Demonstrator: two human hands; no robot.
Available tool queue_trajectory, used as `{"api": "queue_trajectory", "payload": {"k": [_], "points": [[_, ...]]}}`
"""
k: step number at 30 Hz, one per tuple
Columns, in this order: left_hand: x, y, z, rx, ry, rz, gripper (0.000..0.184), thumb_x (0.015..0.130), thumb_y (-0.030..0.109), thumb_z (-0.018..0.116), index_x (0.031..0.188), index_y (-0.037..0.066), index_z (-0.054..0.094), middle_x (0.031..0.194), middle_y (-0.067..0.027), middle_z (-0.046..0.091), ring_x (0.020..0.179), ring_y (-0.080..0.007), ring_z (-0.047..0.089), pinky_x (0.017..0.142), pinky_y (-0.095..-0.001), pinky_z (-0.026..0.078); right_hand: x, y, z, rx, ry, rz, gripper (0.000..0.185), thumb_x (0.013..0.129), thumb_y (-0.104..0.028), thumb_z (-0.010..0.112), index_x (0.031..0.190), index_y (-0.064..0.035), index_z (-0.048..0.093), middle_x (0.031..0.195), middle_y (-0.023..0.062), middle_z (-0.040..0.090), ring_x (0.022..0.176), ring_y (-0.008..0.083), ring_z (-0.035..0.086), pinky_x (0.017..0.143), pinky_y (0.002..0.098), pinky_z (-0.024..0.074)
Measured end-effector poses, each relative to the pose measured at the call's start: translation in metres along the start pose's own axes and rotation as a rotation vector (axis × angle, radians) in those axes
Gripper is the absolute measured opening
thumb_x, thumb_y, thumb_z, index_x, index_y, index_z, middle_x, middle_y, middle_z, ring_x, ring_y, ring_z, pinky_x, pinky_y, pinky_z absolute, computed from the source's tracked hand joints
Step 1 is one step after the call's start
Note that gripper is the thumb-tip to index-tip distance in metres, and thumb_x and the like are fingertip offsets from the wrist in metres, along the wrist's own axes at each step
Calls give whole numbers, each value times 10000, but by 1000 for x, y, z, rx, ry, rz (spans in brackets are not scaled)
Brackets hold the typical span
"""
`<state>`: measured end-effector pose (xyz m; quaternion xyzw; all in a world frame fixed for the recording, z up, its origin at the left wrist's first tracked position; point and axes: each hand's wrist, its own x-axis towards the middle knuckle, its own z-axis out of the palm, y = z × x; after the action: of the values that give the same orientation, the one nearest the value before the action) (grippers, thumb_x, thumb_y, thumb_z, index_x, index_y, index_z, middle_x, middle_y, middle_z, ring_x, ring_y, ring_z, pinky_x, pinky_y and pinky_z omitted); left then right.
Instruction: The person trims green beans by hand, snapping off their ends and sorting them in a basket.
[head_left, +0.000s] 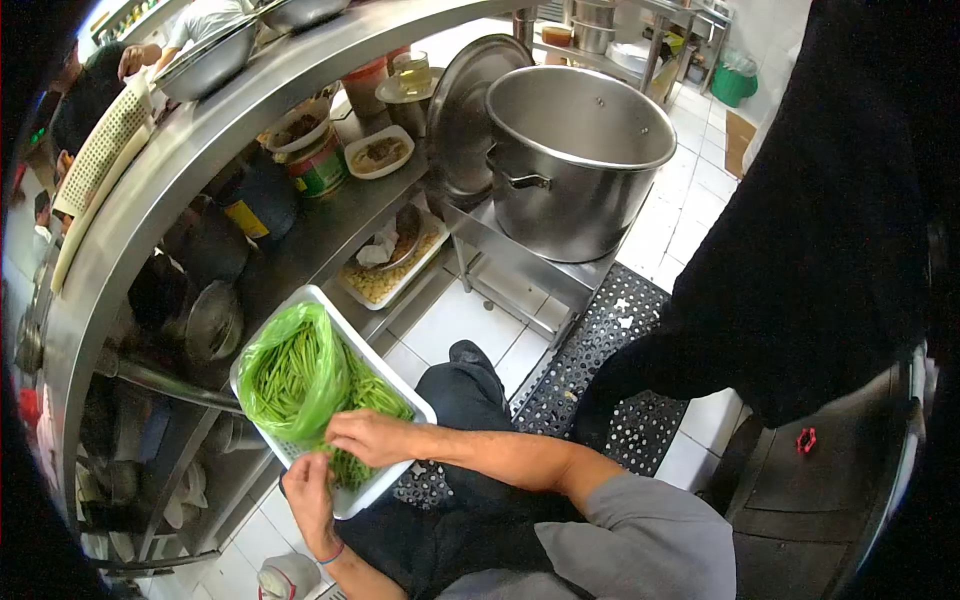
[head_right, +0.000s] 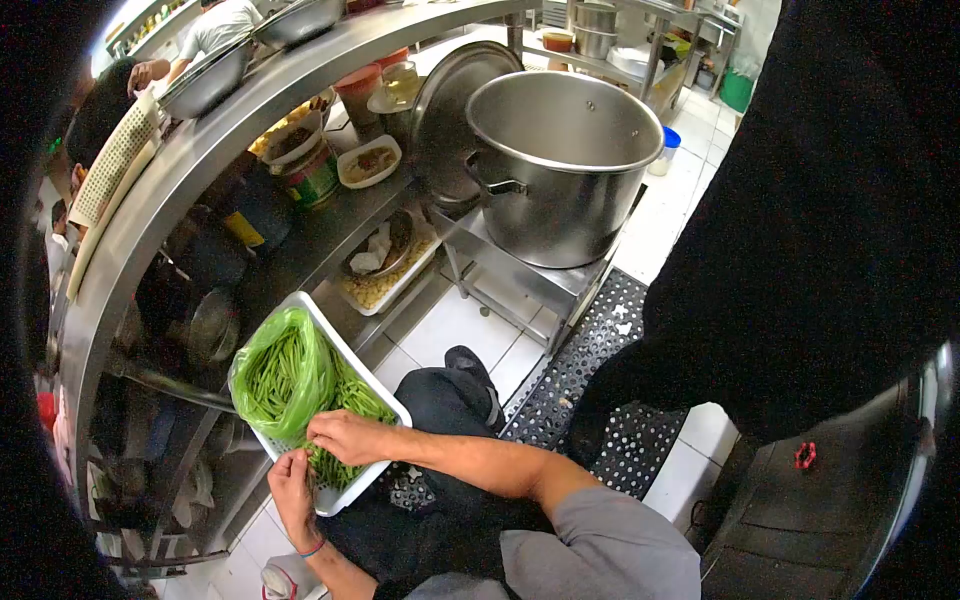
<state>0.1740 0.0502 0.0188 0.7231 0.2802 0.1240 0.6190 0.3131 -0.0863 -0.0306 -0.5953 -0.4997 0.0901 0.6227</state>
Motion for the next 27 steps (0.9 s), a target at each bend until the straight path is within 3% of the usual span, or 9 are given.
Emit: {"api": "queue_trajectory", "payload": {"k": [6, 10, 12, 15, 18, 21, 22, 23, 27], "points": [[-3, 5, 5, 70, 8, 11, 213, 966, 195, 657, 923, -8, 707, 671, 27, 582, 520, -44, 447, 455, -221, 318, 1, -4, 1, -3, 25, 81, 93, 929, -49, 556, 915, 38, 585, 892, 212, 604, 856, 417, 618, 759, 470, 499], [-4, 3, 14, 50, -31, -56, 194, 965, 174, 668, 960, -17, 700, 783, 1, 645, 698, -72, 542, 614, -227, 430, -1, 1, 1, -173, 43, 78, 85, 931, -48, 528, 928, 27, 568, 893, 236, 601, 816, 436, 628, 722, 501, 504], [-4, -1, 22, 34, -90, 0, 178, 972, 158, 672, 946, -18, 684, 798, 10, 638, 725, -61, 545, 631, -226, 438, 4, -15, -6, -220, 69, 99, 77, 936, -54, 526, 949, 9, 568, 882, 232, 601, 809, 439, 624, 723, 501, 503], [-4, -3, 34, 0, -66, 30, 176, 976, 188, 678, 909, 28, 647, 674, 75, 537, 551, -19, 445, 488, -204, 342, 4, -9, -4, -250, 99, 152, 80, 932, -57, 534, 924, 10, 577, 868, 235, 596, 789, 445, 611, 726, 509, 498], [-7, 0, 34, -89, -176, 36, 152, 969, 160, 684, 922, 19, 649, 714, 37, 596, 567, -41, 509, 504, -207, 400, 4, -6, -2, -312, 190, 117, 91, 952, -64, 540, 932, 17, 575, 830, 183, 600, 723, 345, 628, 662, 459, 501], [-7, 3, 35, -212, 5, 54, 121, 975, 117, 660, 955, -1, 642, 809, -32, 658, 633, -81, 587, 574, -227, 485, 6, -8, -12, 59, 188, 458, 106, 989, -80, 528, 949, 1, 582, 807, 109, 593, 663, 191, 595, 593, 364, 483], [-3, 3, 30, -335, 73, 140, 124, 979, 71, 642, 1048, -31, 635, 869, -69, 687, 713, -112, 633, 657, -255, 530, 5, -3, -15, 451, 187, 633, 114, 1013, -79, 503, 974, -11, 585, 826, 63, 582, 659, 86, 537, 565, 279, 457], [1, 7, 23, -385, 103, 234, 127, 985, 67, 631, 1067, -28, 611, 950, -101, 688, 762, -136, 645, 704, -280, 555, 6, -1, -17, 745, 213, 640, 99, 1007, -66, 490, 1001, -11, 573, 849, 70, 590, 637, 92, 520, 568, 266, 463], [10, 13, 10, -439, 254, 347, 112, 986, 64, 627, 1067, -6, 592, 995, -114, 681, 828, -153, 661, 761, -318, 582, 10, -9, -18, 1045, 138, 696, 110, 977, -43, 493, 1035, 5, 573, 854, 49, 583, 635, 92, 510, 585, 246, 457]]}}
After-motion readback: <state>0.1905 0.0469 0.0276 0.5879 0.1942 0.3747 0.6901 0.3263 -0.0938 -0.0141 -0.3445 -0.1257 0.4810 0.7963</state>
